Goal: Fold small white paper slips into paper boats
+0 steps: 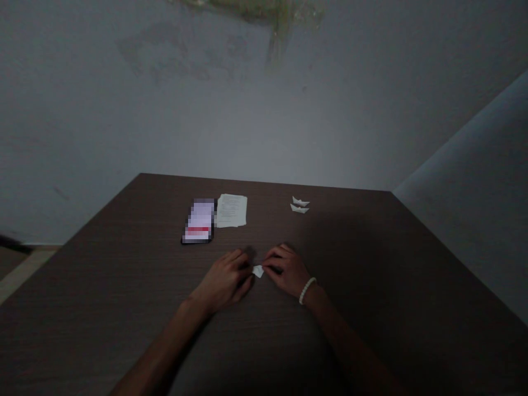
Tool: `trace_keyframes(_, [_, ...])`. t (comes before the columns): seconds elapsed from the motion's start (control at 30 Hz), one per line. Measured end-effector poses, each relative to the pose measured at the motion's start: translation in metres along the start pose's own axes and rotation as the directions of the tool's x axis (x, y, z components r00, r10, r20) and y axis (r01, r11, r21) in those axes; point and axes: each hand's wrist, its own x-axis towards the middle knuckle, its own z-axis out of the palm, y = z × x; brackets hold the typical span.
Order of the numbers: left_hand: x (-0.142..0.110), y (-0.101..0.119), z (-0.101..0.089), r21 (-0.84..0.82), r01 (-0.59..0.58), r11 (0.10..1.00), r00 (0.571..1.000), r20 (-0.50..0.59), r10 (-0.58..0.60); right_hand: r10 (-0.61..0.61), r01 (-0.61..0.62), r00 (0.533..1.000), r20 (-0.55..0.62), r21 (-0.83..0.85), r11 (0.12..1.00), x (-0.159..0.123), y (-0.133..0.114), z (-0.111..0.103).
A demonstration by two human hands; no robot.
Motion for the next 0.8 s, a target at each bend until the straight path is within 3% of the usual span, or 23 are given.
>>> trace_keyframes(0.2, [0.001, -0.005, 0.008, -0.076, 0.05, 0.996, 0.995, -0.084, -0.056, -0.022, 0.022, 1.0, 0.006, 0.007, 1.0, 0.0, -0.004, -0.001])
trace_keyframes(0.47, [0.006, -0.005, 0.022, -0.189, 0.153, 0.97, 0.954, -0.227, -0.195, 0.028, -0.028, 0.999, 0.021, -0.022, 0.999, 0.002, -0.01, -0.006])
trace_keyframes(0.63, [0.009, -0.005, 0.024, -0.259, 0.243, 0.935, 0.932, -0.206, -0.3, 0.042, -0.041, 0.999, 0.028, -0.039, 0.998, 0.002, -0.01, -0.006])
trace_keyframes(0.8, [0.011, -0.003, 0.024, -0.222, 0.317, 0.922, 0.919, -0.17, -0.357, 0.048, -0.046, 0.998, 0.03, -0.067, 0.997, 0.001, -0.01, -0.007])
